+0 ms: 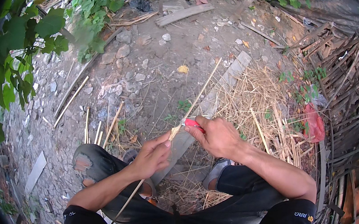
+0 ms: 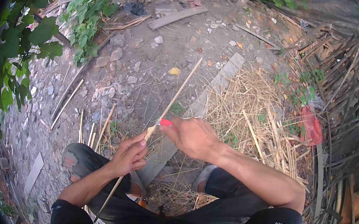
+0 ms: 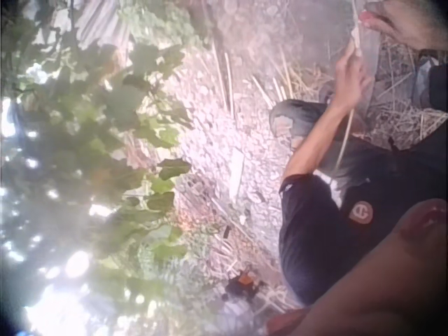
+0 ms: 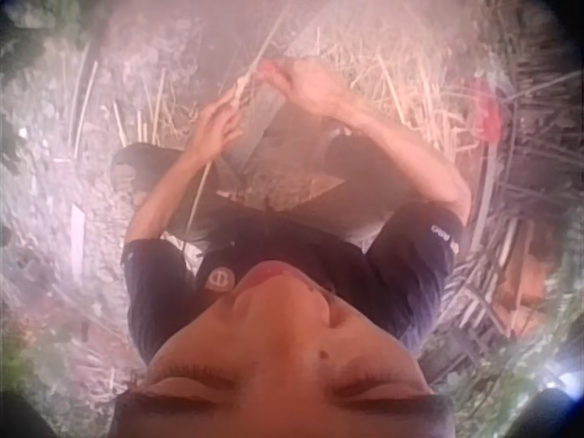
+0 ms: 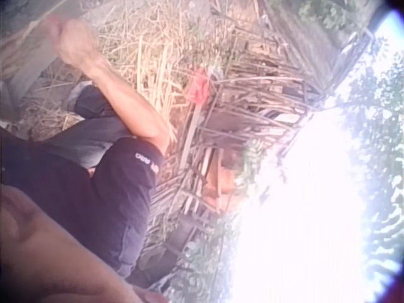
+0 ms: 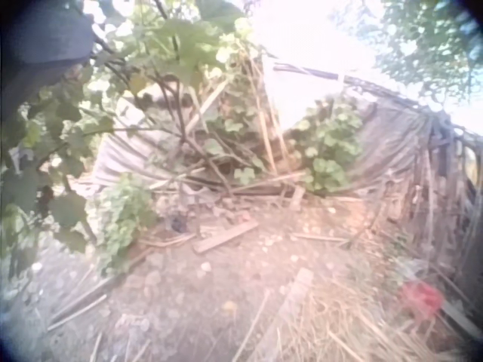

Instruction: The person sits on the ground and uses a red knife to shave the surface of a long bamboo stick. They hold the stick with one hand and scrape the blade along its length to remove the outer layer, occasionally rotating the stick to work on different sides.

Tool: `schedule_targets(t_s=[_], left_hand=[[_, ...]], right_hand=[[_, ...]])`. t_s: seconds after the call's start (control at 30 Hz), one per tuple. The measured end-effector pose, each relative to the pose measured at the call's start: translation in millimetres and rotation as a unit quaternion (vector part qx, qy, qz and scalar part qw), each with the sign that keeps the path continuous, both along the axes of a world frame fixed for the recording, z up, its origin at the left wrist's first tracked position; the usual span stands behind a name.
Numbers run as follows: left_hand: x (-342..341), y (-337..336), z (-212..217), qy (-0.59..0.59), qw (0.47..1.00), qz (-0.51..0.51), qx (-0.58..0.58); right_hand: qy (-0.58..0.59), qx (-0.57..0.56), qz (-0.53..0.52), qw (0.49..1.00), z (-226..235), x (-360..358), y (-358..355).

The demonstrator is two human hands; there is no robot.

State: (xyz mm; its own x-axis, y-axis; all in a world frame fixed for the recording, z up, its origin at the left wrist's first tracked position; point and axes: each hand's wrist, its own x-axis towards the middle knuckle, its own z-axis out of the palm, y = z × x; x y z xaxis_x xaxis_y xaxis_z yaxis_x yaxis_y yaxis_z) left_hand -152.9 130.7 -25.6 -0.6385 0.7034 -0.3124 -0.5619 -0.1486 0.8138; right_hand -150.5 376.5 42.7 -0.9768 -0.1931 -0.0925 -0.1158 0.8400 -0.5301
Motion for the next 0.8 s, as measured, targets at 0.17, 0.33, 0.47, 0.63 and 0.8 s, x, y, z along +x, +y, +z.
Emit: schedule_targets(t_s=[0.17, 0.33, 0.47, 0.63, 0.8], left_hand=[[27.4, -30.2, -15.5, 0.108, 0.989, -0.099, 0.03], [14.7, -33.1, -9.2, -0.015, 0.999, -0.051, -0.009], [11.6, -28.7, -4.9, -0.008, 0.999, -0.027, 0.046], [9.5, -13.2, 1.4, 0.019, 0.999, -0.007, 0.034], [11.5, 1.5, 3.3, 0.045, 0.999, 0.004, 0.025]], right_hand=[[0.054, 0.015, -0.318, 0.946, -2.3, -59.6, 140.6], [0.209, -0.04, -0.347, 0.913, -38.2, -22.8, 205.8], [0.104, -0.105, -0.27, 0.951, 14.9, -11.0, 126.7], [0.008, -0.084, -0.025, 0.996, 32.3, 15.7, 29.0], [-0.046, -0.034, 0.059, 0.997, 17.5, 32.0, -18.5]])
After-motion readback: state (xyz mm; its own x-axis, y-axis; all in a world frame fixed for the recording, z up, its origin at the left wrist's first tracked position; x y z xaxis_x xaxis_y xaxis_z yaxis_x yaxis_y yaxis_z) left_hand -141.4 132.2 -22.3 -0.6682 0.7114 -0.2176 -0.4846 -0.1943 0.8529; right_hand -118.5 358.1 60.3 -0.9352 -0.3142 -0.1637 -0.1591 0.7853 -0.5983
